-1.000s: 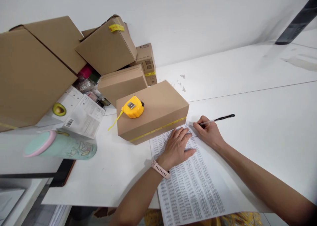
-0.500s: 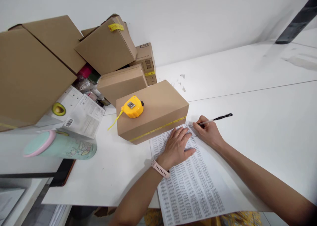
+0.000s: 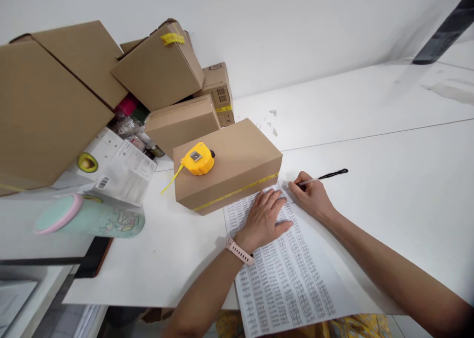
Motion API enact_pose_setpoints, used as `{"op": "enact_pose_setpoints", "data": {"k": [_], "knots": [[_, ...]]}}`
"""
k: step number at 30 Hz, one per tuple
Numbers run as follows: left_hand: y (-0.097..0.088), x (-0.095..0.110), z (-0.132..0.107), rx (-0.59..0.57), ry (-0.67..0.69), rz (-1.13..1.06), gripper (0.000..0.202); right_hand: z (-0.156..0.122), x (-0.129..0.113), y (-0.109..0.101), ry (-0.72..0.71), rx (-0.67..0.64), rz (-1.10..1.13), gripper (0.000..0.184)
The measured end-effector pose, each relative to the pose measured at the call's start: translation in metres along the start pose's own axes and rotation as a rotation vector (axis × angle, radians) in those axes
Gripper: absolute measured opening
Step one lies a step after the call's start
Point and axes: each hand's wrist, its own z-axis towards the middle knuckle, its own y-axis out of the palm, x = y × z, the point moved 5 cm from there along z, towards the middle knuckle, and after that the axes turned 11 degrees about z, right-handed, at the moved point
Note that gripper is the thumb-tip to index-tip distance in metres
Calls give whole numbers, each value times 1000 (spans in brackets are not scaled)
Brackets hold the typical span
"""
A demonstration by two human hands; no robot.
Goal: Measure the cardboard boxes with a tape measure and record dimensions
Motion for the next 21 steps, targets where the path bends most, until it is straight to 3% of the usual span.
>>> {"op": "enact_pose_setpoints", "data": {"k": [21], "knots": [[0,1,0,4,4,-8,58,1,1,-2,1,18,-35,24]]}}
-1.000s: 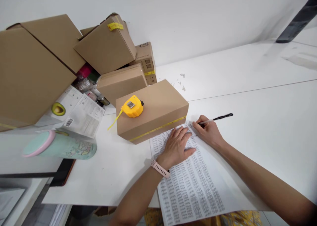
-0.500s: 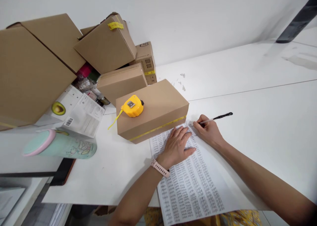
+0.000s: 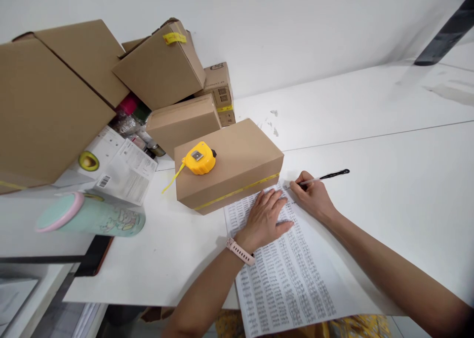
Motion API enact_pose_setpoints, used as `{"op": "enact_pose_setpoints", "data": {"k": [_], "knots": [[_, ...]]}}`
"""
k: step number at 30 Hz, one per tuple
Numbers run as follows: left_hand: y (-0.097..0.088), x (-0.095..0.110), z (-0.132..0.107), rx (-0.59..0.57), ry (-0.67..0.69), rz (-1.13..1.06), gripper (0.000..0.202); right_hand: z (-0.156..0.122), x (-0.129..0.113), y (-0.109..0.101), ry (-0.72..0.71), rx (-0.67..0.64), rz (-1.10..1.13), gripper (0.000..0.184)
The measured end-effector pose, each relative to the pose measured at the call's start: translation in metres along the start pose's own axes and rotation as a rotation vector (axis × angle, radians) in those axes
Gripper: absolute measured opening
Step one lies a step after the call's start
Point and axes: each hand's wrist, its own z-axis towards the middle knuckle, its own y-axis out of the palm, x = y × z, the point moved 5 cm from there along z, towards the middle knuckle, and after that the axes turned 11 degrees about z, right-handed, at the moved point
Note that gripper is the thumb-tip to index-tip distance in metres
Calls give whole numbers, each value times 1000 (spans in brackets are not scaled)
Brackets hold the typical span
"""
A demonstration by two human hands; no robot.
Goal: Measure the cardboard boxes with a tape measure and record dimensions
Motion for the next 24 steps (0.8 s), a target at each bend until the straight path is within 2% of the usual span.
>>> {"op": "enact_pose_setpoints", "data": {"k": [14,16,19,21,23,24], "knots": [[-1,-1,0,-3,-1,8,58,0,2,0,-8,13,15,27],[0,-1,0,3,1,12,58,0,0,-2,-28,59,35,28],[1,-1,0,33,14,27,58,0,-5,-10,-130,124,23,21],[-1,1,0,83,34,43,55,-1,-11,-13,-260,75,-84,14],[-10,6,-2,210,73,60,44,-2,-14,-14,-407,-24,-255,23],[-19,9,-4,312,96,70,36,-2,-13,-14,-467,-63,-347,29]]}}
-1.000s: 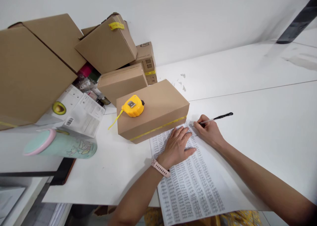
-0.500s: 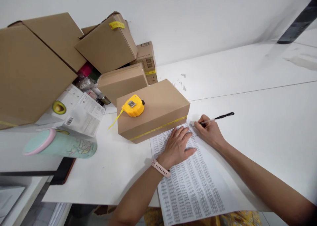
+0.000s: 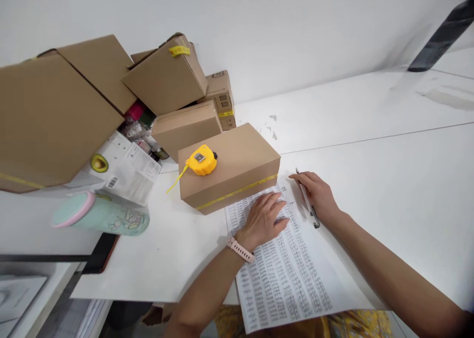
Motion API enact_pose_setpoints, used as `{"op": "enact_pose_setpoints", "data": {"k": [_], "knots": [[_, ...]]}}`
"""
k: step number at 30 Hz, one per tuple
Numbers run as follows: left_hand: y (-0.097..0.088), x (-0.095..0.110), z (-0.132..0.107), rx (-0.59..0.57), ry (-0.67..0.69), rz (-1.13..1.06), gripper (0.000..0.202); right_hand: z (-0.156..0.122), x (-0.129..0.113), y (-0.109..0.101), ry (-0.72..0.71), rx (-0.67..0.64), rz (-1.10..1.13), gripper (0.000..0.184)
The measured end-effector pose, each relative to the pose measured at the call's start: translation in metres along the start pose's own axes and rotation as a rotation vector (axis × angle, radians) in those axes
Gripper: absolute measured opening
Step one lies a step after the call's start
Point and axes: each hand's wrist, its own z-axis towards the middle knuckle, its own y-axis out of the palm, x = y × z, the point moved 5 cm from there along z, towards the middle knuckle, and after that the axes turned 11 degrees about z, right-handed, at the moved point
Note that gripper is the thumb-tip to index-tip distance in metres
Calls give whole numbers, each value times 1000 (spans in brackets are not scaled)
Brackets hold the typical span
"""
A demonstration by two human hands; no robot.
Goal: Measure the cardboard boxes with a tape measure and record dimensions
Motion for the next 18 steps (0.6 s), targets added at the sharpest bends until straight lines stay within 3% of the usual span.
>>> {"op": "enact_pose_setpoints", "data": {"k": [3,5,7,10,12,15,18], "knots": [[-47,4,-3,402,6,80,23,-4,7,2,-92,-112,-230,43],[-85,-1,-11,640,-83,191,24,-8,11,4,-103,-159,-317,47],[-121,-12,-22,789,-224,307,23,-10,11,5,-93,-174,-320,52],[-163,-45,-42,831,-519,272,26,-8,5,-6,2,-50,-198,50],[-178,-79,-62,843,-804,-17,39,-2,1,-17,119,77,-36,43],[-175,-121,-85,832,-1177,-536,46,19,-7,-21,299,120,324,50],[-165,-138,-84,684,-1291,-796,43,48,-29,-11,403,80,621,61]]}}
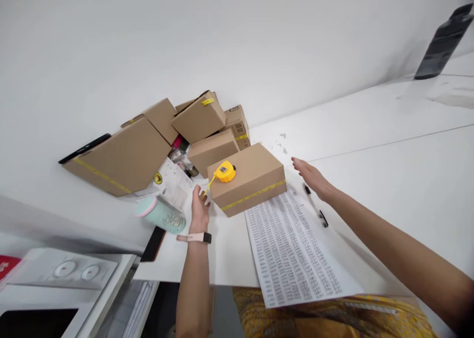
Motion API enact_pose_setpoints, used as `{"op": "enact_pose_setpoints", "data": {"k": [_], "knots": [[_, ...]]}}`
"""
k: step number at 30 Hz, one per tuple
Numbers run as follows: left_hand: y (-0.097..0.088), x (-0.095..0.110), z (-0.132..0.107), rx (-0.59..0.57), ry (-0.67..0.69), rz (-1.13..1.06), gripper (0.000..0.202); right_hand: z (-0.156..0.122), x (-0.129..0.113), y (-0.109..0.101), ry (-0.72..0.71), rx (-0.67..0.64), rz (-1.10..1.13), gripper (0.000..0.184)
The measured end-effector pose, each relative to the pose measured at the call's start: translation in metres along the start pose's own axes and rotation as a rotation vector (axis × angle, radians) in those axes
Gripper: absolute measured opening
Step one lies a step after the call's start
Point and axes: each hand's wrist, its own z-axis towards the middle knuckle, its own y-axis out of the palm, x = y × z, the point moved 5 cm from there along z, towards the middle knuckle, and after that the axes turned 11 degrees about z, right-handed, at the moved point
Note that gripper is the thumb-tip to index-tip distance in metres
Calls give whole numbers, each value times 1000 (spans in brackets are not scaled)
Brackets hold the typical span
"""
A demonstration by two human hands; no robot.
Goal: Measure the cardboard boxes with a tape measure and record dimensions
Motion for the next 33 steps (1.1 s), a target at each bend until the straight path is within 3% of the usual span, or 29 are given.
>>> {"op": "enact_pose_setpoints", "data": {"k": [3,6,11,15,18,20,23,26,30,32,33], "knots": [[19,2,-3,-205,-64,-61,45,6,-24,33,62,-132,144,62],[31,9,-22,-336,-46,-130,44,-10,-47,45,58,-157,121,59],[22,11,-74,-422,10,-192,46,-78,-66,16,-1,-139,28,57],[11,-6,-117,-493,65,-82,51,-139,-55,-18,46,-41,-50,56],[5,-20,-140,-505,90,112,57,-169,-41,-36,65,39,-124,54],[0,-17,-147,-392,206,309,67,-180,-33,-42,63,52,-168,53],[5,14,-153,-184,587,637,88,-185,-27,-44,19,64,-202,51],[30,40,-151,-211,806,844,98,-184,-25,-43,-10,86,-218,49],[48,52,-138,-300,705,840,86,-186,-30,-44,26,120,-256,48],[47,51,-140,-402,597,655,78,-189,-46,-46,-18,193,-288,51],[46,49,-145,-513,522,518,77,-191,-57,-47,-64,244,-297,50]]}}
